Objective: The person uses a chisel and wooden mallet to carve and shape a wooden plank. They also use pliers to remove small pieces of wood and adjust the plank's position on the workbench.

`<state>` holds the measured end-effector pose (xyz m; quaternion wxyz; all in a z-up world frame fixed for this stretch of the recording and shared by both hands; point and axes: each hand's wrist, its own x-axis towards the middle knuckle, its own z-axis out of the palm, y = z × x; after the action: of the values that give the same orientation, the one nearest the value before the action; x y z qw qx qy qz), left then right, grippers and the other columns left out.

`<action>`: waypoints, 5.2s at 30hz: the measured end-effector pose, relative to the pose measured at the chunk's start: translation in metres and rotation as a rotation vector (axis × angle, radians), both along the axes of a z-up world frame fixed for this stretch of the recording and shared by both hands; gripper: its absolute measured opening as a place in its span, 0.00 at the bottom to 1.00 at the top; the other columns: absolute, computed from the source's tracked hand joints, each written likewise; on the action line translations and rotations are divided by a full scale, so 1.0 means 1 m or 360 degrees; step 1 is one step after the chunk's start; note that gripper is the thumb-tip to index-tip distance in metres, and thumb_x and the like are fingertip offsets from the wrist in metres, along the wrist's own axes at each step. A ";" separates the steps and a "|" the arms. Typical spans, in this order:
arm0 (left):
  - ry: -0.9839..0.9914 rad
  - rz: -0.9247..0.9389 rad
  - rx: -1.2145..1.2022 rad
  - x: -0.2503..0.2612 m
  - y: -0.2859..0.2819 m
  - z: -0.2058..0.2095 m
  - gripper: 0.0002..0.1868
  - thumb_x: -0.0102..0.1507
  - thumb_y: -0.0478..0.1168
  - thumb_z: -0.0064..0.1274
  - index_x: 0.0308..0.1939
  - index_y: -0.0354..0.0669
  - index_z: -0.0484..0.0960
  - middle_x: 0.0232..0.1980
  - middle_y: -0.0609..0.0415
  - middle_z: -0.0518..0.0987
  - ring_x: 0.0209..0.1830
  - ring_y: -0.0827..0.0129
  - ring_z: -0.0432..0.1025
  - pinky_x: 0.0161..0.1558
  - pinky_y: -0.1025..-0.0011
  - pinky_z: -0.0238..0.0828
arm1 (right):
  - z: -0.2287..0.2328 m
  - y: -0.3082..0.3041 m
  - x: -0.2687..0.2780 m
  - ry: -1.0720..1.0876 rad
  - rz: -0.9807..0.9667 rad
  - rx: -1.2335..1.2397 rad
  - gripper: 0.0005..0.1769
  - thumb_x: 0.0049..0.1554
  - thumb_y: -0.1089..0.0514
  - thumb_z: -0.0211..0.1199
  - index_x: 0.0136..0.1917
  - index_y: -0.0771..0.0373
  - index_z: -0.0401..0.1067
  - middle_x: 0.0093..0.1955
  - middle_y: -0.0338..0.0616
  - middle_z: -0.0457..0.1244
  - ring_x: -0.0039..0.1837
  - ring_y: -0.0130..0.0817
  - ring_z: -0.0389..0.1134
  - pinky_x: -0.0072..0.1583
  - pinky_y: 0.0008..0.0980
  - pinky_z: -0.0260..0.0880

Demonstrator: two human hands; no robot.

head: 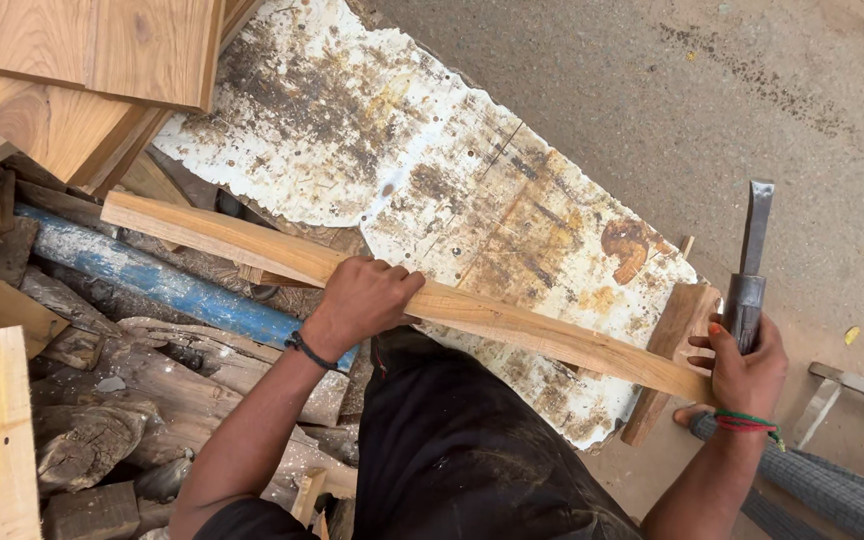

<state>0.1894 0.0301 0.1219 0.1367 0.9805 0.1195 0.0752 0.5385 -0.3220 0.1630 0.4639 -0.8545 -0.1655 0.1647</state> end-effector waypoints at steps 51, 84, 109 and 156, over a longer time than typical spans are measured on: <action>-0.0253 -0.1342 -0.0965 0.124 -0.139 -0.084 0.38 0.55 0.65 0.63 0.63 0.52 0.74 0.50 0.57 0.76 0.52 0.62 0.73 0.51 0.60 0.69 | -0.069 -0.013 -0.161 0.1685 0.0404 0.0364 0.40 0.60 0.40 0.57 0.74 0.67 0.54 0.45 0.52 0.65 0.31 0.34 0.69 0.28 0.32 0.70; -0.0306 0.0404 -0.0752 0.189 -0.008 -0.167 0.24 0.56 0.45 0.66 0.49 0.45 0.72 0.46 0.50 0.79 0.38 0.50 0.79 0.36 0.55 0.75 | -0.237 -0.125 -0.028 -0.0496 -0.0755 -0.1306 0.46 0.51 0.47 0.80 0.71 0.71 0.61 0.54 0.66 0.66 0.54 0.60 0.68 0.52 0.54 0.69; -0.0265 0.0382 -0.0982 0.176 0.024 -0.198 0.23 0.53 0.45 0.62 0.50 0.44 0.78 0.33 0.47 0.83 0.31 0.51 0.79 0.35 0.57 0.76 | -0.106 -0.085 0.045 -0.0338 -0.0468 0.1088 0.12 0.66 0.61 0.61 0.58 0.70 0.63 0.48 0.51 0.63 0.42 0.40 0.68 0.46 0.37 0.73; -0.0502 0.0187 -0.1006 0.154 0.030 -0.187 0.23 0.42 0.47 0.65 0.41 0.51 0.83 0.31 0.48 0.83 0.31 0.51 0.79 0.34 0.56 0.75 | -0.136 0.110 -0.089 0.0386 0.0414 -0.0546 0.20 0.49 0.67 0.69 0.54 0.71 0.66 0.39 0.54 0.67 0.37 0.39 0.71 0.40 0.38 0.72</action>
<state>0.3434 0.0597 -0.0652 0.4453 0.8576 0.1706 0.1927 0.4497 -0.2125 0.0268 0.3035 -0.8662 -0.1869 0.3502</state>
